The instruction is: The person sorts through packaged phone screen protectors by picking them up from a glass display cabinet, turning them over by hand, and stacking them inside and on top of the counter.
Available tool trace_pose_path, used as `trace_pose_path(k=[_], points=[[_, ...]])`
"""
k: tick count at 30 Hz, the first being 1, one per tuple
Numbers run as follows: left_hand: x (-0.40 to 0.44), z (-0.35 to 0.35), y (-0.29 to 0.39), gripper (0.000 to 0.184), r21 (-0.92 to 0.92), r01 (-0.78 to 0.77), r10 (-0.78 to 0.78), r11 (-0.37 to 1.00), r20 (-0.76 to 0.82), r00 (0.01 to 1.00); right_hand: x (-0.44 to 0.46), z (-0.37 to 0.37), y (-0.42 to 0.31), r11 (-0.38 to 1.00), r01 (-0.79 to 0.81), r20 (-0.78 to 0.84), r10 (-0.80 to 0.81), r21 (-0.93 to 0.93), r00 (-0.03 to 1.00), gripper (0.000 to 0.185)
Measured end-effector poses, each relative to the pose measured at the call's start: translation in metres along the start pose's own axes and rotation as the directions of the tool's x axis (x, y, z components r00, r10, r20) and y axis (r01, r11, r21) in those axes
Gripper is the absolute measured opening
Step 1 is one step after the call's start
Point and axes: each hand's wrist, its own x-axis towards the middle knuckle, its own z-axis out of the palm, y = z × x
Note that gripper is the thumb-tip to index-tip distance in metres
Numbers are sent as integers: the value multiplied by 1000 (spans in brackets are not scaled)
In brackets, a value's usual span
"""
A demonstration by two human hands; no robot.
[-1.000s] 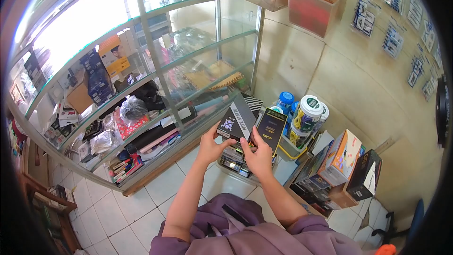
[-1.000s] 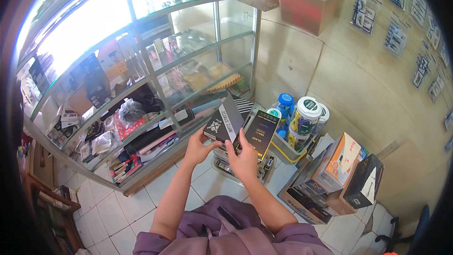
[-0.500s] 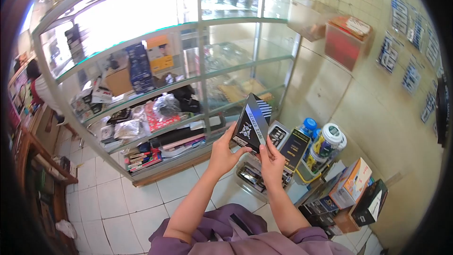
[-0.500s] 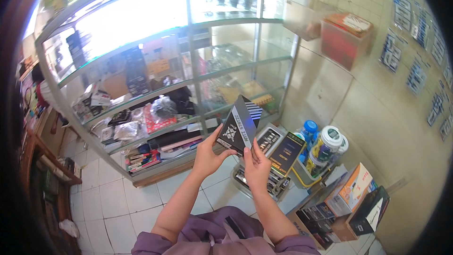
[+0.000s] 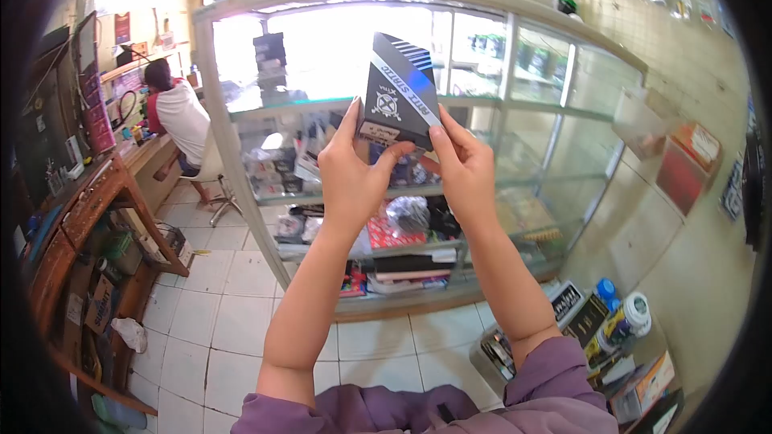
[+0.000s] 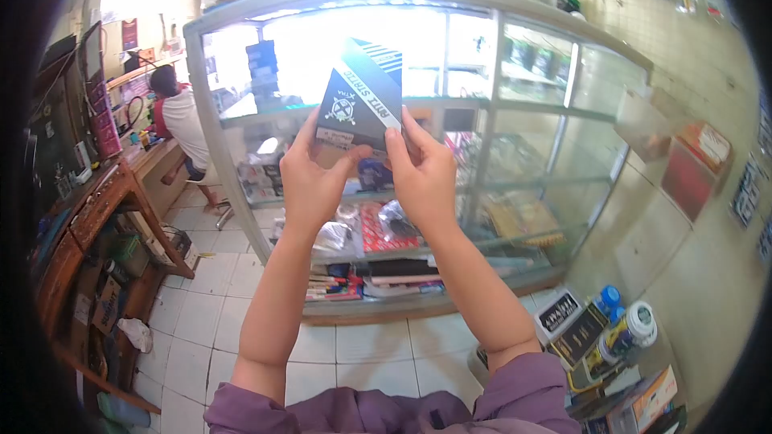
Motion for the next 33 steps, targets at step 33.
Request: trace_pose_path(k=[33], points=[[215, -108, -245, 65, 763, 267, -546, 589, 133, 827, 289, 160, 193, 719, 355, 685, 226, -597, 693, 66]])
